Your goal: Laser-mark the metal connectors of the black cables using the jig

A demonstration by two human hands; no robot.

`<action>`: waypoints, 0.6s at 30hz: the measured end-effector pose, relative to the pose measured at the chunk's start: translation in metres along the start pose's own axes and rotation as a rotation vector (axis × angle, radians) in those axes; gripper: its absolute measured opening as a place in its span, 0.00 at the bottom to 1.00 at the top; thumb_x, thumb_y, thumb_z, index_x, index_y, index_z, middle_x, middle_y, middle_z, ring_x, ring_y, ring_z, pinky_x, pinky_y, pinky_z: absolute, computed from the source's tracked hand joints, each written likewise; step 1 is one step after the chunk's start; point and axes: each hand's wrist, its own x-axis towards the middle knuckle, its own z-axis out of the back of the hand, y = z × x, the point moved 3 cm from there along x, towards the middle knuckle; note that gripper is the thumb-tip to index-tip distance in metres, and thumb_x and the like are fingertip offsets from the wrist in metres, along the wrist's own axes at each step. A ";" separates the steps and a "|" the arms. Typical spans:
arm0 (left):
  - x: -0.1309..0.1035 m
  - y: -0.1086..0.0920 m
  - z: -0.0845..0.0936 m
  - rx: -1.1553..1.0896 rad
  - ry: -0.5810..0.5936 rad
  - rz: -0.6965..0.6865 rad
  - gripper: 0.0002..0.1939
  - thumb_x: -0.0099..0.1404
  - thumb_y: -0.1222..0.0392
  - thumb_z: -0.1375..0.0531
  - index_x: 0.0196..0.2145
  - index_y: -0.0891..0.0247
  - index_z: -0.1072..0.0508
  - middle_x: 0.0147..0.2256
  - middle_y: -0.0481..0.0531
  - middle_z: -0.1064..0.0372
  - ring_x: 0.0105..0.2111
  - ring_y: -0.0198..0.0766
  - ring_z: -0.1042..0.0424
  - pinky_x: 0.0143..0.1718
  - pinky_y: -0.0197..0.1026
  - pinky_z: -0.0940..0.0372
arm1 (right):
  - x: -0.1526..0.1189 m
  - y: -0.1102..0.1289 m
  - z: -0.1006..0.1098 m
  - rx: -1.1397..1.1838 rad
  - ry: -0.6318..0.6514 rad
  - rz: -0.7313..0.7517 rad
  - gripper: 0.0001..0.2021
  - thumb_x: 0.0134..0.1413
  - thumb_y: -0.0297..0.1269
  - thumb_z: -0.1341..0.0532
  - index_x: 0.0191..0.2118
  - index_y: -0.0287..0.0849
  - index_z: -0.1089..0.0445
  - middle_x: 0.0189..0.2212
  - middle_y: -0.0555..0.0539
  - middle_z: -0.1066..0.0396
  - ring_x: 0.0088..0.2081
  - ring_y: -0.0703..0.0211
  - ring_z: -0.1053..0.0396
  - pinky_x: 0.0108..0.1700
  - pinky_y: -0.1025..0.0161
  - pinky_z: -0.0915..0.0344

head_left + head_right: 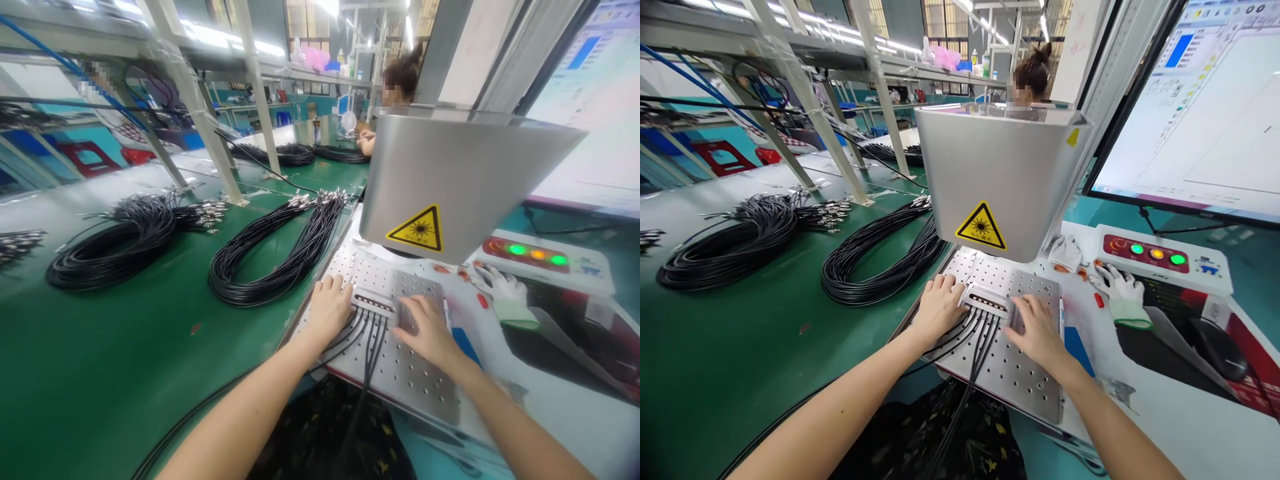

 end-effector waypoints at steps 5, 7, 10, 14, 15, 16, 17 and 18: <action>0.001 -0.001 -0.001 -0.005 0.013 -0.008 0.13 0.54 0.56 0.37 0.36 0.61 0.33 0.40 0.54 0.39 0.41 0.47 0.42 0.36 0.45 0.46 | 0.007 0.000 -0.012 -0.044 -0.022 0.008 0.21 0.46 0.37 0.40 0.48 0.45 0.40 0.44 0.43 0.40 0.49 0.46 0.42 0.51 0.49 0.43; 0.002 -0.002 -0.002 -0.008 0.022 -0.013 0.11 0.55 0.58 0.39 0.36 0.61 0.33 0.40 0.54 0.39 0.41 0.47 0.42 0.36 0.46 0.45 | 0.007 -0.003 -0.013 -0.033 -0.028 -0.013 0.21 0.46 0.37 0.40 0.48 0.45 0.39 0.45 0.43 0.40 0.50 0.46 0.42 0.51 0.49 0.43; 0.004 -0.005 -0.002 -0.012 0.034 -0.021 0.09 0.56 0.61 0.41 0.37 0.61 0.33 0.40 0.55 0.38 0.42 0.47 0.42 0.37 0.46 0.45 | 0.006 0.002 -0.012 -0.025 -0.034 -0.061 0.20 0.44 0.36 0.40 0.47 0.44 0.38 0.45 0.42 0.40 0.50 0.45 0.42 0.51 0.48 0.43; 0.001 -0.007 0.004 -0.050 0.067 -0.045 0.09 0.57 0.65 0.44 0.38 0.62 0.32 0.40 0.57 0.37 0.43 0.48 0.41 0.39 0.47 0.43 | 0.003 0.012 -0.009 0.008 -0.031 -0.074 0.20 0.44 0.34 0.40 0.47 0.43 0.36 0.45 0.42 0.38 0.49 0.45 0.41 0.51 0.48 0.42; -0.002 -0.005 0.007 -0.074 0.076 -0.057 0.11 0.57 0.65 0.44 0.40 0.62 0.33 0.40 0.57 0.37 0.44 0.48 0.40 0.40 0.47 0.43 | 0.001 0.011 -0.008 0.035 -0.048 -0.073 0.21 0.44 0.35 0.40 0.48 0.44 0.36 0.45 0.42 0.38 0.49 0.46 0.40 0.51 0.49 0.42; -0.006 0.000 0.010 -0.106 0.093 -0.073 0.13 0.57 0.65 0.44 0.42 0.62 0.33 0.41 0.57 0.36 0.44 0.48 0.39 0.40 0.47 0.42 | -0.002 0.007 -0.006 0.071 -0.085 -0.080 0.21 0.44 0.35 0.40 0.48 0.45 0.36 0.45 0.43 0.37 0.49 0.46 0.40 0.51 0.49 0.41; -0.011 0.007 0.014 -0.148 0.115 -0.089 0.14 0.57 0.65 0.44 0.43 0.61 0.33 0.41 0.56 0.36 0.44 0.47 0.38 0.41 0.46 0.41 | -0.007 0.001 -0.002 0.114 -0.146 -0.104 0.20 0.45 0.36 0.40 0.48 0.45 0.36 0.45 0.43 0.37 0.49 0.47 0.39 0.51 0.50 0.41; -0.018 0.017 0.017 -0.199 0.147 -0.098 0.15 0.57 0.64 0.45 0.44 0.61 0.33 0.41 0.55 0.35 0.43 0.46 0.37 0.41 0.46 0.41 | -0.014 -0.008 0.001 0.157 -0.225 -0.143 0.19 0.46 0.36 0.41 0.47 0.46 0.36 0.45 0.44 0.36 0.49 0.48 0.39 0.52 0.50 0.41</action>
